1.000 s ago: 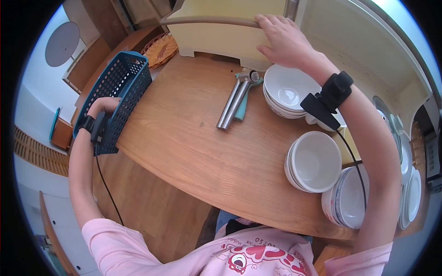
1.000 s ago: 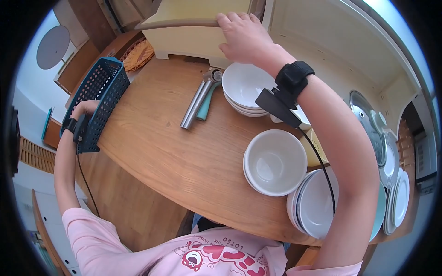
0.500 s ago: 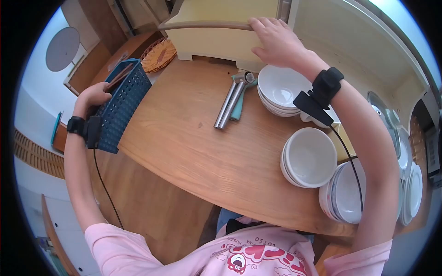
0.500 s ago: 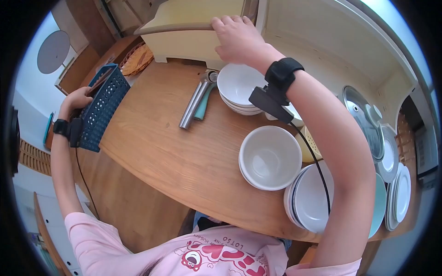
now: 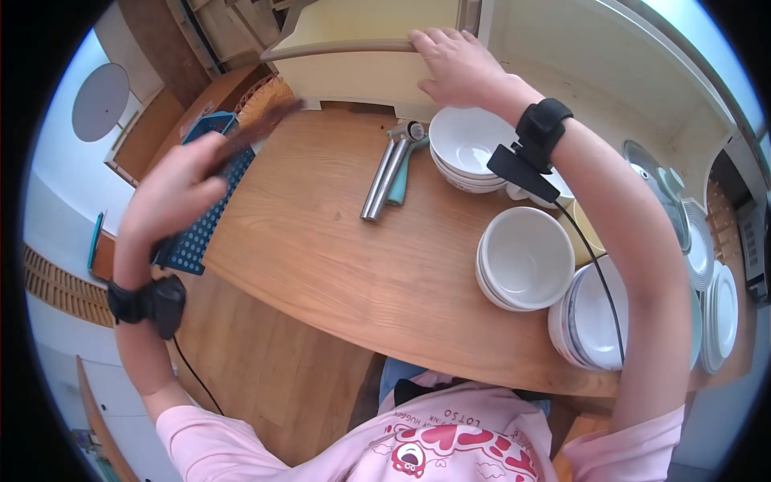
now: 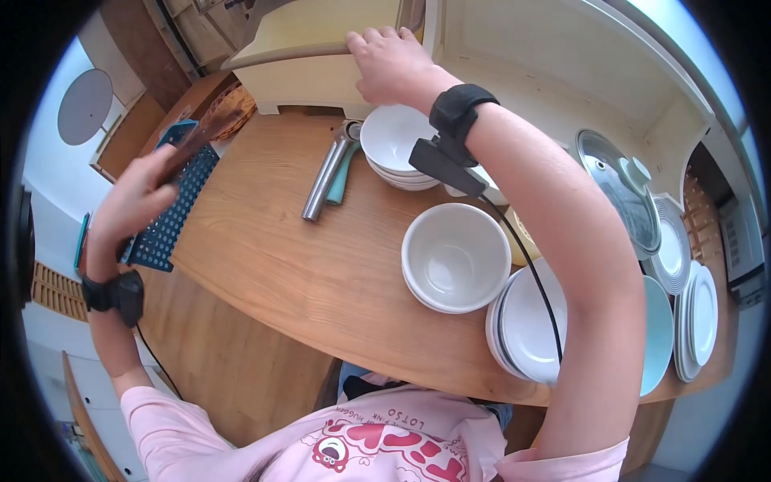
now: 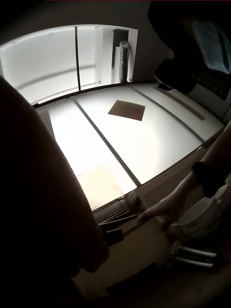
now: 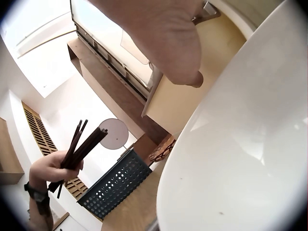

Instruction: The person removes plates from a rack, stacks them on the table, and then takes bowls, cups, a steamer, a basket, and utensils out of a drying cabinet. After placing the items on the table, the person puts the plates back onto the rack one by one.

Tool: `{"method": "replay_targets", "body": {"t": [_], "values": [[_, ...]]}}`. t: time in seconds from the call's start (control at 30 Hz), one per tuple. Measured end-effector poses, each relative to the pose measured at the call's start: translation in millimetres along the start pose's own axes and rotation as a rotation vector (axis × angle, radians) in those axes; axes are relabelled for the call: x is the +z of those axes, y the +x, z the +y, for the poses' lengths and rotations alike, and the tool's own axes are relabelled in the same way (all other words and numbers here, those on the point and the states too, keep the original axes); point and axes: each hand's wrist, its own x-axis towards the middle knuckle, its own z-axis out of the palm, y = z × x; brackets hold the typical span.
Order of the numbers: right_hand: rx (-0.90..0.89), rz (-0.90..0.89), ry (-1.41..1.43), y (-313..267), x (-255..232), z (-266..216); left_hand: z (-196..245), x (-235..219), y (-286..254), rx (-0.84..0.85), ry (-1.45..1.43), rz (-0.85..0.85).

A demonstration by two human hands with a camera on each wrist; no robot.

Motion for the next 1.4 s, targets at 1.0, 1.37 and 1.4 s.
{"method": "replay_targets", "body": {"t": [1.0, 1.37, 1.4], "values": [[0.053, -0.096, -0.077, -1.4, -1.8, -2.8, 111.0, 142.9, 22.4, 0.362, -0.134, -0.153], [0.031, -0.021, -0.024, -1.9, 2.0, -2.3, 112.0, 144.3, 14.0, 0.384, -0.069, -0.051], [0.031, -0.022, -0.022, -2.0, 2.2, -2.1, 111.9, 144.1, 13.3, 0.392, -0.055, -0.035]]}}
